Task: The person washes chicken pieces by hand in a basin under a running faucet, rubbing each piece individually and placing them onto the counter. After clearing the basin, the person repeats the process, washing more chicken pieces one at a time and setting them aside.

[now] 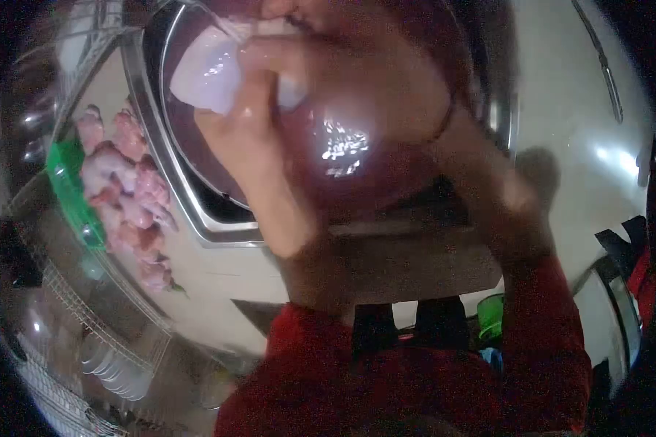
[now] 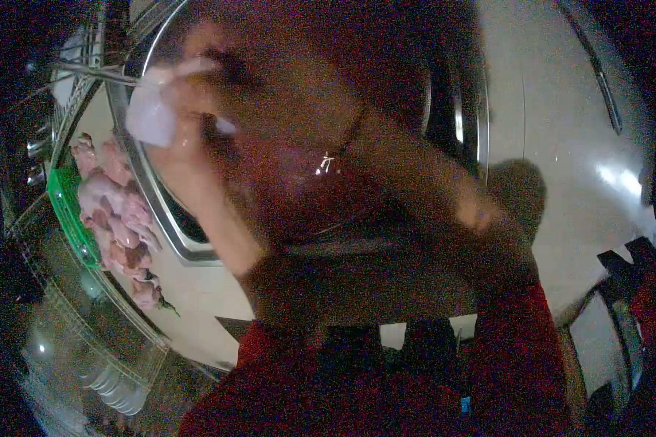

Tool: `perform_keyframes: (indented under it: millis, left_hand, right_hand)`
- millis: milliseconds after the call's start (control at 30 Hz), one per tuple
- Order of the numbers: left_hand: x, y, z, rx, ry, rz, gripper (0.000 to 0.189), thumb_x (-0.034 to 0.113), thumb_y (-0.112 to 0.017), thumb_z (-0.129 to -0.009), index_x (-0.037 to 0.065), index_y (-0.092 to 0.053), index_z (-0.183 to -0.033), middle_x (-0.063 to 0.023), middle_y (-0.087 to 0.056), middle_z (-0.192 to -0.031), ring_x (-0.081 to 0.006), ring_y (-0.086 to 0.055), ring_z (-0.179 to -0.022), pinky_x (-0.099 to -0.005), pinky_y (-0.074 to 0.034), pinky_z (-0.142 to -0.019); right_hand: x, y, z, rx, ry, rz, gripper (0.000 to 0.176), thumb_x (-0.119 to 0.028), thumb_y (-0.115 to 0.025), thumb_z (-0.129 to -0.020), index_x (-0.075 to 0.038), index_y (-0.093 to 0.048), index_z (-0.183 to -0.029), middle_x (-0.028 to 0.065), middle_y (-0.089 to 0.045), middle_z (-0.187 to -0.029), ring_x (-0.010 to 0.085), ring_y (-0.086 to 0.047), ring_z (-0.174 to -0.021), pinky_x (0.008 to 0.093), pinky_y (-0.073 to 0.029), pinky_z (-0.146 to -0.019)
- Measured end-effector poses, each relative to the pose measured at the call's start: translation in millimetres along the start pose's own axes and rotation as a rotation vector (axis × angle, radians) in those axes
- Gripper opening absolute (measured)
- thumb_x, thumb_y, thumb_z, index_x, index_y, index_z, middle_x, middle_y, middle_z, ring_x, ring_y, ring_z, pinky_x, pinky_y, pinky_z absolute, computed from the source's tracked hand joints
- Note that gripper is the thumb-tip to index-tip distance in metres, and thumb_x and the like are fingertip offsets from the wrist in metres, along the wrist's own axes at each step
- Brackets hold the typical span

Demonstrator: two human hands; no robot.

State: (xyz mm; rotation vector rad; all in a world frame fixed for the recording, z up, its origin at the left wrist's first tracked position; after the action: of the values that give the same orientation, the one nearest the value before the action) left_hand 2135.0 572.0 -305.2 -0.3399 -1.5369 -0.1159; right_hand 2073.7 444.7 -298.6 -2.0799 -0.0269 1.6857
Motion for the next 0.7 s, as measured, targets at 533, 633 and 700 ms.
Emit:
perform_keyframes:
  millis: [533,633,700]
  left_hand:
    - [14.4,1.7,-3.9,0.008,0.089,0.357,0.035,0.000,-0.072,-0.080,-0.002,-0.060,-0.113,-0.0106,-0.064,-0.098,-0.0202,-0.064,-0.083,-0.0333,-0.055,-0.073]
    - [11.1,2.1,-8.4,0.142,0.000,0.215,0.033,0.001,-0.072,-0.082,-0.003,-0.060,-0.112,-0.0112,-0.064,-0.098,-0.0200,-0.064,-0.085,-0.0335,-0.055,-0.073]
    - [0.6,11.9,-8.0,0.082,0.034,0.170,0.033,0.002,-0.072,-0.082,-0.002,-0.060,-0.113,-0.0109,-0.064,-0.098,-0.0200,-0.064,-0.086,-0.0339,-0.055,-0.072]
  right_hand:
    - [-1.6,6.2,-6.8,0.040,-0.029,-0.095,0.013,-0.014,-0.055,-0.097,-0.002,-0.059,-0.095,0.0044,-0.066,-0.079,0.0083,-0.061,-0.063,0.0220,-0.052,-0.053]
    - [3.6,-10.6,-14.7,0.142,0.203,0.246,0.012,-0.014,-0.056,-0.096,-0.003,-0.059,-0.093,0.0030,-0.064,-0.077,0.0079,-0.060,-0.062,0.0212,-0.050,-0.053]
    - [11.3,-17.4,-4.4,0.140,0.143,0.115,0.014,-0.014,-0.057,-0.096,-0.003,-0.060,-0.090,0.0003,-0.062,-0.075,0.0070,-0.057,-0.062,0.0200,-0.047,-0.054]
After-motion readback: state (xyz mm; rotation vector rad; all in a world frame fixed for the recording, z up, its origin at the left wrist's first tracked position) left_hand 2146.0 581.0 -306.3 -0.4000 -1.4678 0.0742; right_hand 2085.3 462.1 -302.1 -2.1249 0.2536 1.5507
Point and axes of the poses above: each hand's wrist, its own z-axis away from the middle knuckle, its own y-axis out of the back of the hand, x = y × z, the point moved 1 cm from there along -z, towards the middle knuckle
